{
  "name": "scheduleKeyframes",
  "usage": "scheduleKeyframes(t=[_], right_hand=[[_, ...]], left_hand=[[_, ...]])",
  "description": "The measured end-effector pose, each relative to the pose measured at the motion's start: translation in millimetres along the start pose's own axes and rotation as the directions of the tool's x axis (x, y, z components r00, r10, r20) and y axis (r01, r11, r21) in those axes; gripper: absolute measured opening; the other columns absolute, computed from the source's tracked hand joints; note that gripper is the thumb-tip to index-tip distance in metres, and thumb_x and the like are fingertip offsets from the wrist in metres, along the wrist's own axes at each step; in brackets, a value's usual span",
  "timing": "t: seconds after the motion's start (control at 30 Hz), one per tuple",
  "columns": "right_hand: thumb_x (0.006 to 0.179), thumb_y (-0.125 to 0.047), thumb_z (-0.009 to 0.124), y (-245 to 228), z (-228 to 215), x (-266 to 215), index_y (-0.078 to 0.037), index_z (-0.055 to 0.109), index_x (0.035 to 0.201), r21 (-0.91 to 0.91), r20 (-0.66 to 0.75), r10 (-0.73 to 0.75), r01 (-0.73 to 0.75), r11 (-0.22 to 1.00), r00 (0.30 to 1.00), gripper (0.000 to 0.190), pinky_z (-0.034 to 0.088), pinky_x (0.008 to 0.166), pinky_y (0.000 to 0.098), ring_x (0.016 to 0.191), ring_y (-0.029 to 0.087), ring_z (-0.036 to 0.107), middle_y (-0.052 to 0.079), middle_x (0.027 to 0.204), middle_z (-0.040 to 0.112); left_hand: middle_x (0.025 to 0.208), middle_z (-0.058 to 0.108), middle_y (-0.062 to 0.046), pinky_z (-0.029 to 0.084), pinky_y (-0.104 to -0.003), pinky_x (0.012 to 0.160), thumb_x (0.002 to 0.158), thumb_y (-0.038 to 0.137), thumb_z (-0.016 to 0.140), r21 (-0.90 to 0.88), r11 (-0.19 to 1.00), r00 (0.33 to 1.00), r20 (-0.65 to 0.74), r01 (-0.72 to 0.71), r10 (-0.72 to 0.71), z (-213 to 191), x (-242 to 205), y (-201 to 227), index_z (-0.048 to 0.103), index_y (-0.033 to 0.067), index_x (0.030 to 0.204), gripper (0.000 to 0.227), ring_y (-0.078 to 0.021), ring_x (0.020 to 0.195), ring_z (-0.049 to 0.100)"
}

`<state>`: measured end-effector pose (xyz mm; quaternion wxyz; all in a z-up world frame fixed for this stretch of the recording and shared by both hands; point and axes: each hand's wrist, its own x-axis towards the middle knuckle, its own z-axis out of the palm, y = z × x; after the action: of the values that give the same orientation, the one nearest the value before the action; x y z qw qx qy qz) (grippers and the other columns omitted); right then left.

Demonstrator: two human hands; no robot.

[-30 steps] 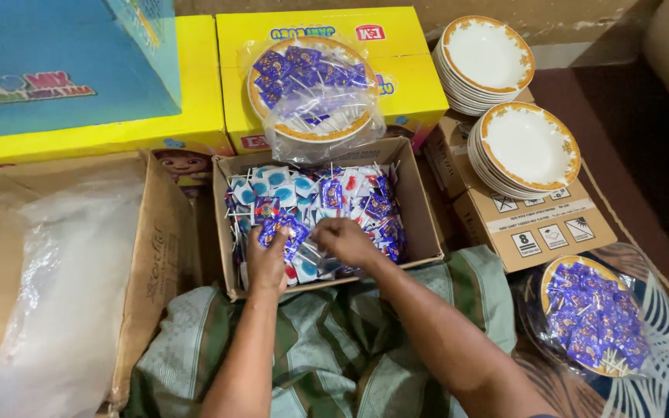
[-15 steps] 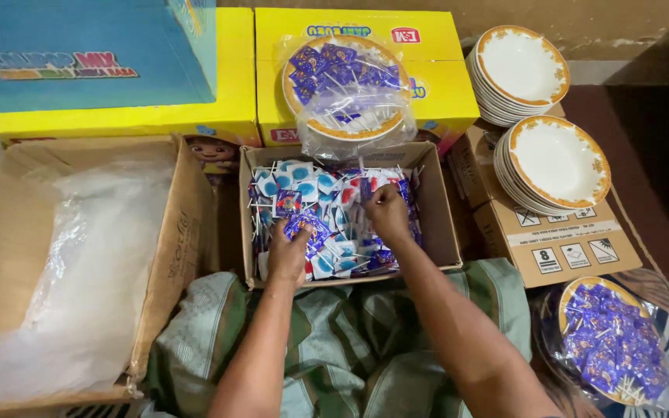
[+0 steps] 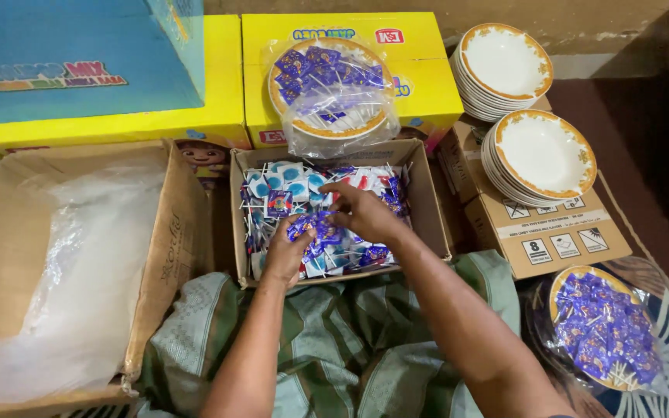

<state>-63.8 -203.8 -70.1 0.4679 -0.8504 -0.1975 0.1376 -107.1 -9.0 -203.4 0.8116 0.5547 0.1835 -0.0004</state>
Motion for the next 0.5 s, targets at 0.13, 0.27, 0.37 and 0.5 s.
scheduleKeyframes(t=[0.13, 0.27, 0.37, 0.5], right_hand=[[0.086, -0.014, 0.077, -3, 23, 6, -0.027, 0.061, 0.135, 0.016, -0.043, 0.015, -0.014, 1.000, 0.999, 0.053, 0.055, 0.093, 0.0426, 0.095, 0.026, 0.076, 0.004, 0.093, 0.079], [0.092, -0.024, 0.073, 41, 15, 15, -0.023, 0.070, 0.120, 0.067, -0.228, 0.056, -0.042, 0.997, 0.972, 0.028, 0.055, 0.085, 0.0382, 0.083, 0.022, 0.075, 0.002, 0.083, 0.078], [0.091, -0.033, 0.067, 116, -12, 18, -0.023, 0.076, 0.108, -0.228, -0.207, 0.165, -0.212, 0.950, 0.964, 0.022, 0.056, 0.082, 0.0417, 0.085, 0.027, 0.075, 0.004, 0.085, 0.078], [0.068, -0.042, 0.077, 142, -15, -10, -0.030, 0.077, 0.110, -0.627, 0.243, 0.438, -0.204, 0.752, 0.866, 0.044, 0.057, 0.094, 0.0413, 0.105, 0.031, 0.074, 0.003, 0.103, 0.079]], left_hand=[[0.098, 0.068, -0.018, 0.064, -0.042, 0.070, 0.077, -0.003, 0.084, -0.032, 0.999, 0.999, 0.035, -0.018, 0.019, 0, 9, -15, 0.061, 0.0060, 0.127, 0.056, -0.0267, 0.081, 0.072], [0.095, 0.068, -0.016, 0.064, -0.041, 0.067, 0.078, -0.002, 0.083, -0.016, 0.999, 0.999, 0.000, -0.038, 0.038, -2, -2, 2, 0.062, 0.0071, 0.123, 0.051, -0.0253, 0.078, 0.072], [0.092, 0.067, -0.014, 0.064, -0.041, 0.067, 0.079, 0.000, 0.084, -0.015, 0.999, 0.998, -0.043, -0.039, 0.038, -2, -6, 8, 0.062, 0.0074, 0.121, 0.048, -0.0245, 0.077, 0.071], [0.089, 0.067, -0.014, 0.064, -0.043, 0.066, 0.079, 0.003, 0.086, 0.007, 0.999, 0.996, -0.080, -0.034, 0.034, -2, -5, 10, 0.064, 0.0080, 0.120, 0.047, -0.0268, 0.077, 0.072]])
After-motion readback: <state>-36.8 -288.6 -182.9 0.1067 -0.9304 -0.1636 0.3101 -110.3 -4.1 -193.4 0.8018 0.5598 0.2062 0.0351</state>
